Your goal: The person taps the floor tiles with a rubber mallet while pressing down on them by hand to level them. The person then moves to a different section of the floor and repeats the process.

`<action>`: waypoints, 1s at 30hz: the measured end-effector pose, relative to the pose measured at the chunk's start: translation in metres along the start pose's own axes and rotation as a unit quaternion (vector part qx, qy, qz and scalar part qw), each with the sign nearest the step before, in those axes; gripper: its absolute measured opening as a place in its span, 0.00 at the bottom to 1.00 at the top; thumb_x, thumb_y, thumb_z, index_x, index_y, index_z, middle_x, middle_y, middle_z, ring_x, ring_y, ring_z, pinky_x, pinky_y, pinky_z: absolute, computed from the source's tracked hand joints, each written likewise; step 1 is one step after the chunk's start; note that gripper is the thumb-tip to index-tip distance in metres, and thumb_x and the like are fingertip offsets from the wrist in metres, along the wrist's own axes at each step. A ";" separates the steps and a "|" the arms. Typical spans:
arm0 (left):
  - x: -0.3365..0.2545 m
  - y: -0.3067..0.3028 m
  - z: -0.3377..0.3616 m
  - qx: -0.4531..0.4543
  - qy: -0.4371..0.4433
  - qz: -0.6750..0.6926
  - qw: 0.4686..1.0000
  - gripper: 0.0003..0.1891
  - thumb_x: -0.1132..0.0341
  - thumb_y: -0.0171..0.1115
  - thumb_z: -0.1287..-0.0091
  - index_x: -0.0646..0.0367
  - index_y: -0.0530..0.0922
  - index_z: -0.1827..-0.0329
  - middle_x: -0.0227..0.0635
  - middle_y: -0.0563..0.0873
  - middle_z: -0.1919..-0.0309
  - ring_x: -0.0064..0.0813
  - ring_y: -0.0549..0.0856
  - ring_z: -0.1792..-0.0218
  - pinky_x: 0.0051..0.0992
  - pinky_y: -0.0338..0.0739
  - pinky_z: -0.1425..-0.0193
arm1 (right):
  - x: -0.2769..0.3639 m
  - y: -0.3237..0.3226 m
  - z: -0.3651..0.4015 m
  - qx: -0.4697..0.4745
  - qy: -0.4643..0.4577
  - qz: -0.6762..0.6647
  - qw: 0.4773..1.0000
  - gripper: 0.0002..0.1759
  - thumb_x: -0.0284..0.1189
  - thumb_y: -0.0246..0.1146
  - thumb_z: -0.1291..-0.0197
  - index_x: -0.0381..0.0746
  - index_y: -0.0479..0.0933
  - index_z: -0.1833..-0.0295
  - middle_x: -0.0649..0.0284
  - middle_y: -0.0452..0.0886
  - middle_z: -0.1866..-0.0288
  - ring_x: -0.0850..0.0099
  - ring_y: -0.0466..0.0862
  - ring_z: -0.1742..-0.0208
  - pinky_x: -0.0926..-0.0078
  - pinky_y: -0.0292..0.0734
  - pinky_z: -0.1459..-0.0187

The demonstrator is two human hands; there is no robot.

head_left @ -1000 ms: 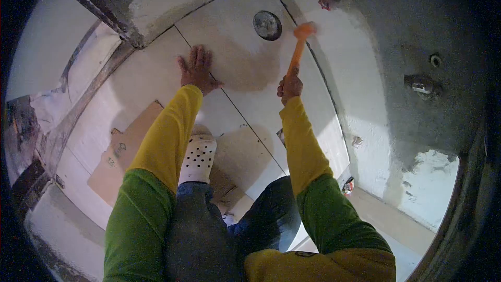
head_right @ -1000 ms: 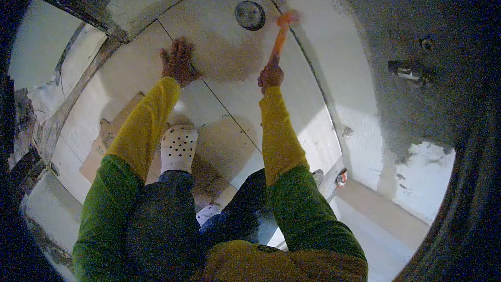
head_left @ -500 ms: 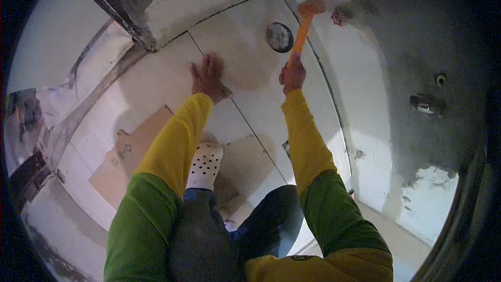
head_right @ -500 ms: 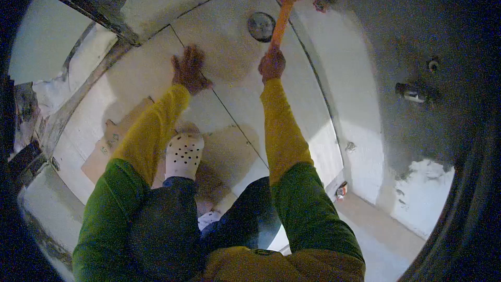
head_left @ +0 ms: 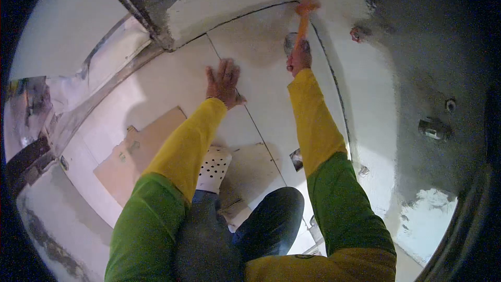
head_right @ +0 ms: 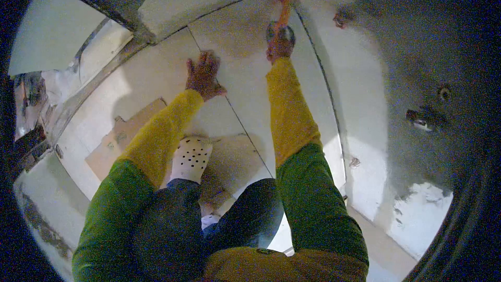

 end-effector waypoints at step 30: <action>0.003 0.008 0.001 -0.012 -0.010 -0.024 1.000 0.58 0.27 0.65 0.51 0.48 0.54 0.19 0.34 0.46 0.18 0.39 0.43 0.18 0.68 0.36 0.24 | -0.112 0.035 0.081 0.115 -0.153 0.379 0.905 0.13 0.29 0.54 0.35 0.35 0.71 0.48 0.49 0.78 0.72 0.51 0.82 0.69 0.52 0.78 0.68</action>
Point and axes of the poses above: each hand's wrist, its own z-axis away from the middle knuckle, its own y-axis out of the palm, x = y × z, the point moved 10 cm from there along -z, towards the middle knuckle
